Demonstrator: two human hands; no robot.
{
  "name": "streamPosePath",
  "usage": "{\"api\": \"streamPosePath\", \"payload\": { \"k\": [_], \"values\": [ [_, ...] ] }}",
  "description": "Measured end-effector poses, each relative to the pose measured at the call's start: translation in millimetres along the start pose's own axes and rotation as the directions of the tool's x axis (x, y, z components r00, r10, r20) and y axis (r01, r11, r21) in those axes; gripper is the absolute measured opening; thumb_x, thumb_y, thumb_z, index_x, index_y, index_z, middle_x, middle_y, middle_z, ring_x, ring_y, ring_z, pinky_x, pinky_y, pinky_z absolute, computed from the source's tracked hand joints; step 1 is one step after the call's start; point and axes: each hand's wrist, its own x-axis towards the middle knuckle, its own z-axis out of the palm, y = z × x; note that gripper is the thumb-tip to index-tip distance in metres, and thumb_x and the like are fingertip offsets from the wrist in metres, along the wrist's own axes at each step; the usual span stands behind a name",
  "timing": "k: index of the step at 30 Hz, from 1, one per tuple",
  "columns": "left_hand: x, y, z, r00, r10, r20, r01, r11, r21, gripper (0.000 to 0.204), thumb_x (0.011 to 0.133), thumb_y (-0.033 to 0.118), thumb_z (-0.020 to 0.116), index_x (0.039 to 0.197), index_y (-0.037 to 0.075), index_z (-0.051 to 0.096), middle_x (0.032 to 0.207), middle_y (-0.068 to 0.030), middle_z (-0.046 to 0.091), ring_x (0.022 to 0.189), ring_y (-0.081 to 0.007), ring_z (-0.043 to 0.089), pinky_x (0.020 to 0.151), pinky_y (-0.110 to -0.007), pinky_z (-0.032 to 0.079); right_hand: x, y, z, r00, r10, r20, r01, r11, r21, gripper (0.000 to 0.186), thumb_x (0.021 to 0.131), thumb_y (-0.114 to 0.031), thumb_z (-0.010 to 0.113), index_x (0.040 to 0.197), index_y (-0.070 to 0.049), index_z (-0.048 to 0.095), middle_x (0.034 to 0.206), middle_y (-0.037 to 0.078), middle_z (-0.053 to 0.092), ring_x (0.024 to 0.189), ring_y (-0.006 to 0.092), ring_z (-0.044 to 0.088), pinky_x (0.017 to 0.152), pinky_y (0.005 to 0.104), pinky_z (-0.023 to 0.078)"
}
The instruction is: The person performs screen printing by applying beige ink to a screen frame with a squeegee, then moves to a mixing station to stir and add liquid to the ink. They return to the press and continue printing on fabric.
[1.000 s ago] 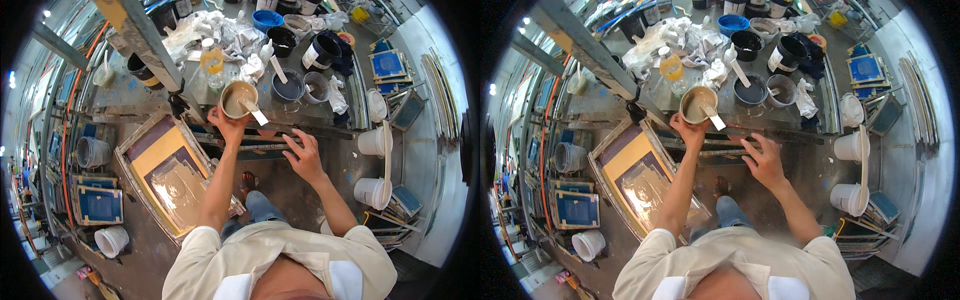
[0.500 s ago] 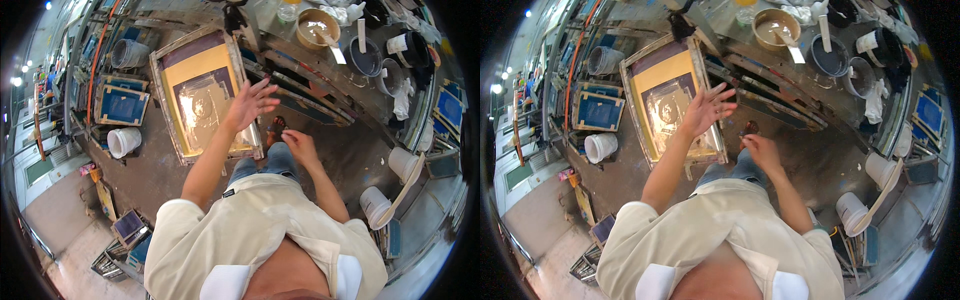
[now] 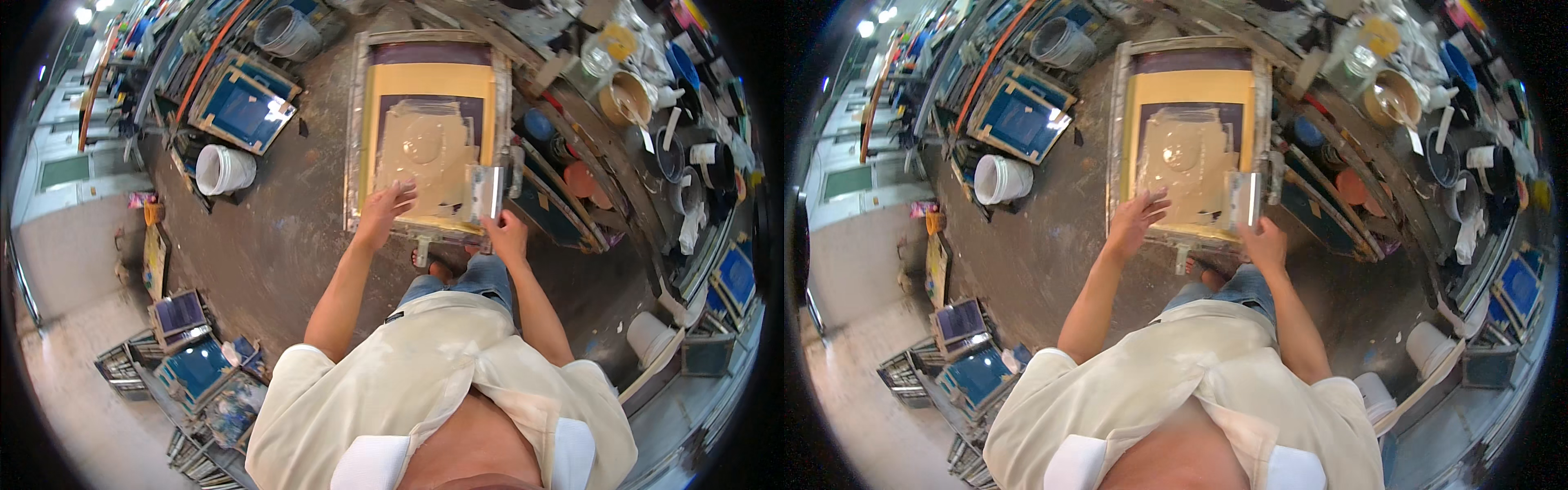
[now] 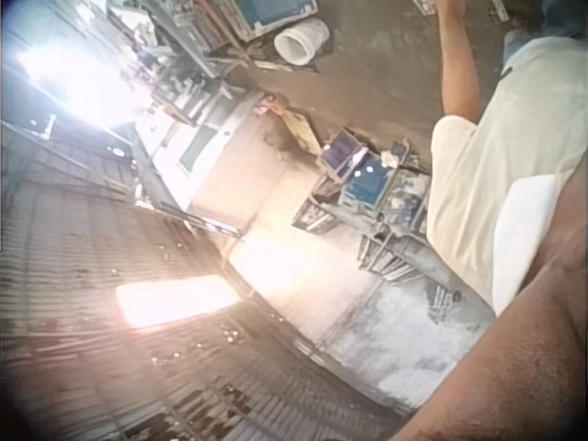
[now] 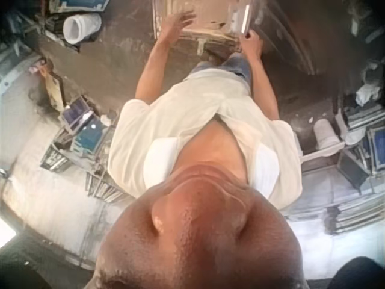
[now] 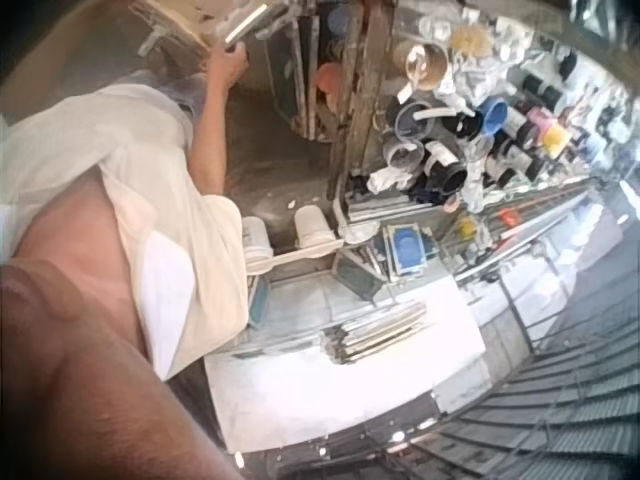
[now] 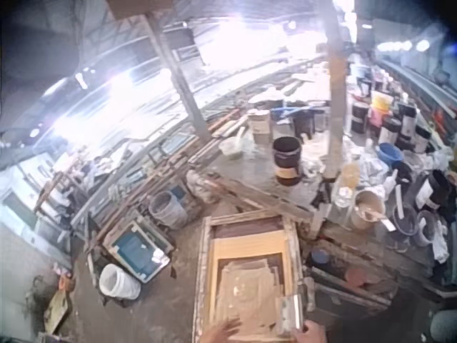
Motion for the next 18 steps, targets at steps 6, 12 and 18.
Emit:
{"api": "streamPosePath", "payload": {
  "k": [6, 12, 18],
  "values": [
    [-62.5, -27.8, -84.9, 0.903, 0.113, -0.414, -0.046, 0.985, 0.169, 0.056, 0.1, 0.019, 0.065, 0.152, 0.005, 0.047, 0.135, -0.0239, 0.063, 0.13, -0.024, 0.057, 0.097, -0.031, 0.05, -14.9, -29.3, 8.2, 0.942, -0.106, -0.318, 0.092, 0.994, -0.058, 0.035, 0.084, -0.035, 0.077, 0.081, -0.002, 0.064, 0.07, 0.017, 0.063, 0.062, 0.0341, 0.062, 0.059, 0.0424, 0.046],
    [1.1, -18.1, -88.1, 0.95, 0.286, -0.123, -0.187, 0.84, 0.51, 0.053, 0.101, 0.025, 0.064, 0.147, 0.003, 0.052, 0.132, -0.0223, 0.065, 0.122, -0.0245, 0.062, 0.099, -0.032, 0.049, -28.8, -61.8, -0.6, 0.891, -0.098, -0.443, 0.111, 0.994, 0.003, 0.047, 0.084, -0.043, 0.075, 0.076, -0.001, 0.056, 0.068, 0.02, 0.06, 0.065, 0.0418, 0.06, 0.059, 0.047, 0.044],
    [116.4, 82.6, 23.5, 0.816, 0.461, 0.349, -0.575, 0.584, 0.573, 0.048, 0.103, 0.026, 0.058, 0.143, -0.001, 0.054, 0.135, -0.0225, 0.063, 0.12, -0.0285, 0.064, 0.1, -0.037, 0.05, -24.7, -60.4, -1.7, 0.877, -0.034, -0.48, 0.136, 0.974, 0.18, 0.045, 0.082, -0.043, 0.078, 0.079, -0.001, 0.062, 0.067, 0.02, 0.06, 0.059, 0.0365, 0.056, 0.058, 0.0426, 0.045]
  ]
}}
